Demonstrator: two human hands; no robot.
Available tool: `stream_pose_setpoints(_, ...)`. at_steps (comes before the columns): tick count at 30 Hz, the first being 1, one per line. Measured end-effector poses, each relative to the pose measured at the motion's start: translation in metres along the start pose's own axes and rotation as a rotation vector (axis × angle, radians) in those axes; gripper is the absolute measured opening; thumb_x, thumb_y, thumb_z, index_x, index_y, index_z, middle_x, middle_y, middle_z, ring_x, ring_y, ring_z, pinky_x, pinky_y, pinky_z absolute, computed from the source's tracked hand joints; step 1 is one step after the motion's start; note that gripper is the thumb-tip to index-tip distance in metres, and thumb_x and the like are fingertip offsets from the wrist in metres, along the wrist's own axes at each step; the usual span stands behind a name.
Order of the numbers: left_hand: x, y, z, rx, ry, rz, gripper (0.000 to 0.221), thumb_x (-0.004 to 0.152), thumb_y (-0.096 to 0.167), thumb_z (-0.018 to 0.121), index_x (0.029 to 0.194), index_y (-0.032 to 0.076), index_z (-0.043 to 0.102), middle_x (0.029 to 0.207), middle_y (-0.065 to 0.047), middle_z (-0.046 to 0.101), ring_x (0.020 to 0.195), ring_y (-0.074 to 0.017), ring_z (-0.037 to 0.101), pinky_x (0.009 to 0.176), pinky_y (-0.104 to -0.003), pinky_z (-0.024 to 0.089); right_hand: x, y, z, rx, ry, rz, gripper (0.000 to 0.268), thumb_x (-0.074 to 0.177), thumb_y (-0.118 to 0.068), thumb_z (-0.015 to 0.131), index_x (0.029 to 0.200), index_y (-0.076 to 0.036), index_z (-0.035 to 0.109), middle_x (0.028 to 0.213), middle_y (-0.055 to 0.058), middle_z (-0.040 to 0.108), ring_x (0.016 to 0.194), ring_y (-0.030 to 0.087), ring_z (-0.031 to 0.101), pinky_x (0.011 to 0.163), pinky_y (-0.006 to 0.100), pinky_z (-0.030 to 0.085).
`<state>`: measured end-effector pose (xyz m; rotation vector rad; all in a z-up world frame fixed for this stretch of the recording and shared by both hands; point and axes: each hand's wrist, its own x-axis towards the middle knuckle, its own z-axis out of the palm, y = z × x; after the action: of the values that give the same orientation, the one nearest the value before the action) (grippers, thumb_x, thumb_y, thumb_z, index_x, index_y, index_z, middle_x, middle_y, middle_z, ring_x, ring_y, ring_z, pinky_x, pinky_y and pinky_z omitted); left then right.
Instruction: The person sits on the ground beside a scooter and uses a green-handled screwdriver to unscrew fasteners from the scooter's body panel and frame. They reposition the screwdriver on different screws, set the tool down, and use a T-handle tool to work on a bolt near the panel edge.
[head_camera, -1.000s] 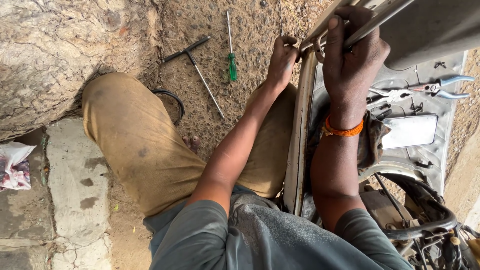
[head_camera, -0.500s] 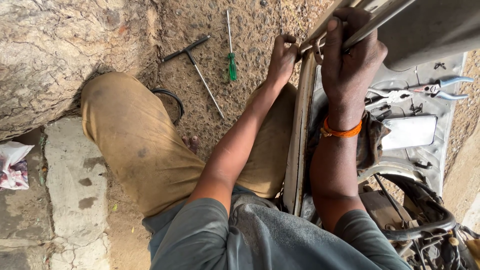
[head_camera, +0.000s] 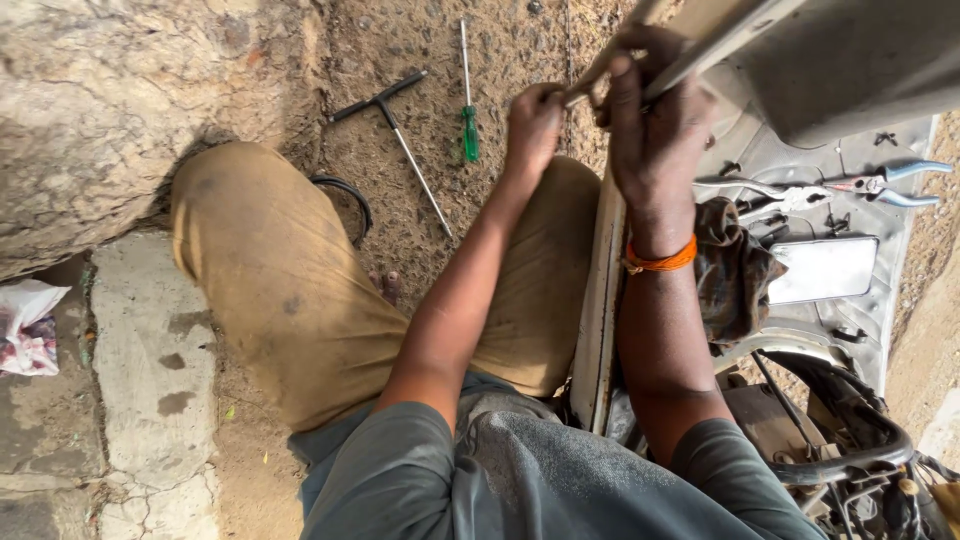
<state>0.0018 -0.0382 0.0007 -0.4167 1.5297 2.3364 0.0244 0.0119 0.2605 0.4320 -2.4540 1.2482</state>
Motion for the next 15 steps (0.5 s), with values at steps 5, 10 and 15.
stream_pose_setpoints(5,-0.027,0.046,-0.086,0.328,0.055,0.064,0.018,0.096,0.007,0.059,0.102,-0.002,0.074,0.082,-0.01,0.073,0.056,-0.0099,0.064,0.045,-0.025,0.053,-0.012,0.001,0.036,-0.006,-0.034,0.114,0.016,0.121,-0.012,0.058,0.13,0.001,0.059,0.09,0.01,0.074,0.073,0.013,0.073,0.061,0.028,0.058)
stream_pose_setpoints(10,-0.044,0.097,-0.148,0.132,0.305,0.154,0.015,0.098,0.008,0.064,0.103,-0.002,0.075,0.083,-0.012,0.076,0.055,-0.0089,0.062,0.048,-0.024,0.049,-0.018,0.011,0.074,0.039,-0.112,0.359,0.016,0.115,-0.007,0.053,0.128,-0.001,0.06,0.082,0.008,0.075,0.065,0.01,0.076,0.057,0.027,0.061)
stream_pose_setpoints(15,-0.057,0.12,-0.183,0.32,0.119,0.222,0.017,0.093,0.002,0.074,0.109,-0.005,0.077,0.092,-0.013,0.077,0.07,-0.0129,0.063,0.06,-0.027,0.048,-0.035,0.048,0.15,0.085,-0.155,0.857,0.027,0.106,-0.019,0.06,0.113,0.005,0.066,0.072,0.013,0.068,0.052,0.018,0.062,0.044,0.034,0.051)
